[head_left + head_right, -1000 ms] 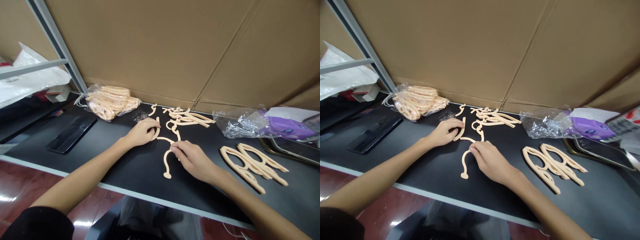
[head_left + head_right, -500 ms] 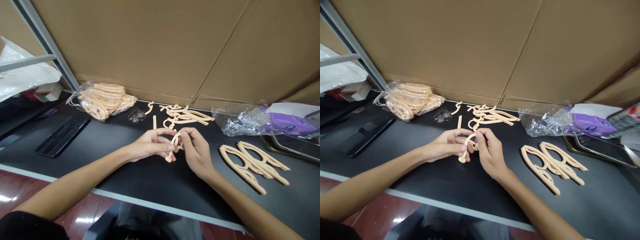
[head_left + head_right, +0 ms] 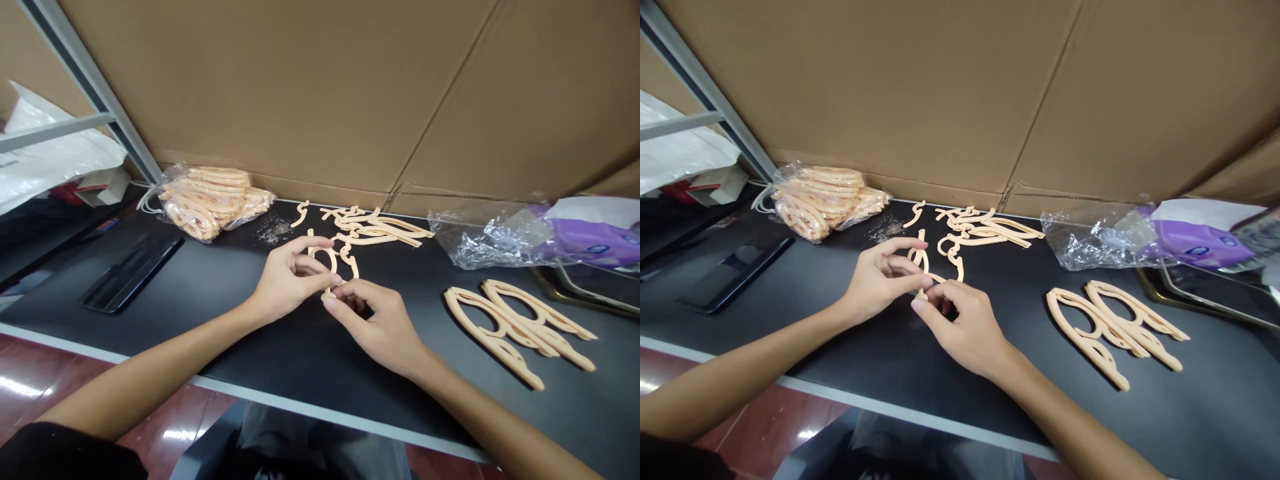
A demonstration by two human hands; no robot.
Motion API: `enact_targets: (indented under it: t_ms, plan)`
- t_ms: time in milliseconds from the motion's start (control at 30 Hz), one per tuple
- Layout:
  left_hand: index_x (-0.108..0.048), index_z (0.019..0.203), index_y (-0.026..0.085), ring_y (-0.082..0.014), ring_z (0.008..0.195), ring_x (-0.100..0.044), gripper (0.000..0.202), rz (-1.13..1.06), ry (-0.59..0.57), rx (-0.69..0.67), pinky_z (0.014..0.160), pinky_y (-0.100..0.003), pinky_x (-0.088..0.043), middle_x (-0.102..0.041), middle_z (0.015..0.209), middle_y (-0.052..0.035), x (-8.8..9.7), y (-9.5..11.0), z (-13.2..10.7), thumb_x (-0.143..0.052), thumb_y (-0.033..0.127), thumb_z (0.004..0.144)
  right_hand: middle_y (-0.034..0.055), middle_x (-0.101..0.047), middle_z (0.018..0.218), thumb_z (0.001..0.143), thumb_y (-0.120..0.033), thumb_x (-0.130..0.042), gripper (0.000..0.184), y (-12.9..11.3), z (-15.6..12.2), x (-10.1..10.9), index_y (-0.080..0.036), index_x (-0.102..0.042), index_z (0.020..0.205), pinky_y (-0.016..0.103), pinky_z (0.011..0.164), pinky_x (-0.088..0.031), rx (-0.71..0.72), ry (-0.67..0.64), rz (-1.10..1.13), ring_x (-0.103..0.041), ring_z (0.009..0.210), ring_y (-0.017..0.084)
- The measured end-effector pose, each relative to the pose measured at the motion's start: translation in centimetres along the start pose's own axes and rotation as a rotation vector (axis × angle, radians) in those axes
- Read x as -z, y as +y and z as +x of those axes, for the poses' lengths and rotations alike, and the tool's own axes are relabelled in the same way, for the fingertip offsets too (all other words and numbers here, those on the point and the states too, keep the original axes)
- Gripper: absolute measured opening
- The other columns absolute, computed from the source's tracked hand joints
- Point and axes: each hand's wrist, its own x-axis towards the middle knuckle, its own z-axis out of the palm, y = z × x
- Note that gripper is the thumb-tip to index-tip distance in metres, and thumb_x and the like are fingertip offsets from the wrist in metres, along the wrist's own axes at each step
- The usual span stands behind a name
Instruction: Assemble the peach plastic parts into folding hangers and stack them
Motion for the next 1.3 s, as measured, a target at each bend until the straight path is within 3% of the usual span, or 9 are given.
enact_targets:
  t_ms: [100,267,333,533,633,767,1000,1100,1300]
  plan:
    - [-0.065,0.112,0.015,-0.0132,0.056,-0.069,0.040,0.191,0.012,-0.122,0.054,-0.020,-0.053,-0.075,0.069,-0.0008,0.1,-0.2,-0.3,-0.079,0.024,0.075,-0.0025,-0.064,0.065,0.091,-0.025,-0.059,0.018,0.0,0.1,0.0,-0.020,-0.066,0.075,0.026,0.058,-0.042,-0.013,-0.052,-0.014,-0.055,0.058,0.012]
    - [-0.072,0.086,0.018,-0.0099,0.053,-0.058,0.019,0.844,0.197,-0.689,0.055,-0.023,-0.044,-0.063,0.058,0.0023,1.3,0.4,-0.2,-0.071,0.037,0.085,-0.0021,-0.067,0.066,0.094,-0.023,-0.055,0.023,-0.1,0.1,0.5,-0.021,-0.068,0.075,0.028,0.065,-0.043,-0.055,-0.194,-0.032,-0.060,0.063,0.014]
    - [-0.072,0.081,0.017,-0.0131,0.063,-0.060,0.023,1.003,0.200,-0.751,0.062,-0.026,-0.045,-0.065,0.067,-0.0018,1.6,0.6,-0.2,-0.066,0.037,0.089,-0.0017,-0.069,0.068,0.095,-0.024,-0.055,0.024,-0.3,-0.2,0.5,-0.021,-0.068,0.075,0.029,0.069,-0.044,-0.024,-0.238,-0.046,-0.061,0.065,0.014]
    - [-0.066,0.080,0.017,-0.0145,0.065,-0.060,0.023,1.137,-0.302,-0.610,0.058,-0.027,-0.039,-0.067,0.073,-0.0013,1.2,-0.7,-0.4,-0.054,0.030,0.095,0.0013,-0.068,0.070,0.097,-0.026,-0.054,0.029,0.0,-0.7,0.6,-0.018,-0.066,0.072,0.034,0.077,-0.039,0.214,-0.318,-0.280,-0.060,0.070,0.016]
    - [-0.065,0.083,0.017,-0.0150,0.067,-0.062,0.018,1.138,-0.426,-0.591,0.062,-0.028,-0.041,-0.068,0.075,-0.0008,0.9,-1.4,-0.5,-0.055,0.026,0.095,0.0002,-0.063,0.063,0.098,-0.023,-0.051,0.035,1.0,-0.2,1.4,-0.017,-0.063,0.066,0.034,0.071,-0.036,0.243,-0.250,-0.369,-0.055,0.062,0.013]
    - [-0.065,0.082,0.016,-0.0146,0.065,-0.061,0.024,1.134,-0.404,-0.615,0.064,-0.029,-0.041,-0.066,0.071,-0.0007,1.1,-1.4,-0.4,-0.054,0.031,0.097,0.0041,-0.065,0.073,0.096,-0.021,-0.053,0.024,2.8,0.5,2.4,-0.016,-0.069,0.079,0.035,0.072,-0.039,0.215,-0.036,-0.481,-0.057,0.070,0.017]
    - [-0.069,0.104,0.014,-0.0200,0.085,-0.063,0.025,1.171,-0.019,-0.457,0.078,-0.033,-0.049,-0.068,0.091,-0.0080,4.0,-1.0,2.0,-0.047,0.020,0.096,0.0111,-0.065,0.103,0.094,-0.028,-0.059,0.022,4.1,0.5,2.4,-0.018,-0.075,0.106,0.040,0.081,-0.047,0.221,-0.117,-0.598,-0.057,0.093,0.025]
    - [-0.067,0.123,0.017,-0.0235,0.105,-0.059,0.035,1.166,-0.104,-0.400,0.095,-0.039,-0.049,-0.065,0.112,-0.0107,5.0,-1.7,2.7,-0.046,0.016,0.094,0.0115,-0.065,0.102,0.094,-0.026,-0.058,0.023,4.3,0.7,2.7,-0.017,-0.076,0.104,0.041,0.081,-0.048,0.211,-0.083,-0.671,-0.057,0.094,0.026]
    - [-0.070,0.122,0.017,-0.0242,0.113,-0.054,0.041,1.104,-0.321,-0.363,0.104,-0.041,-0.043,-0.062,0.121,-0.0116,5.2,-2.9,3.2,-0.042,0.008,0.093,0.0128,-0.067,0.100,0.090,-0.019,-0.059,0.020,5.1,1.1,3.5,-0.014,-0.077,0.097,0.044,0.081,-0.048,0.175,0.041,-0.810,-0.057,0.096,0.029]
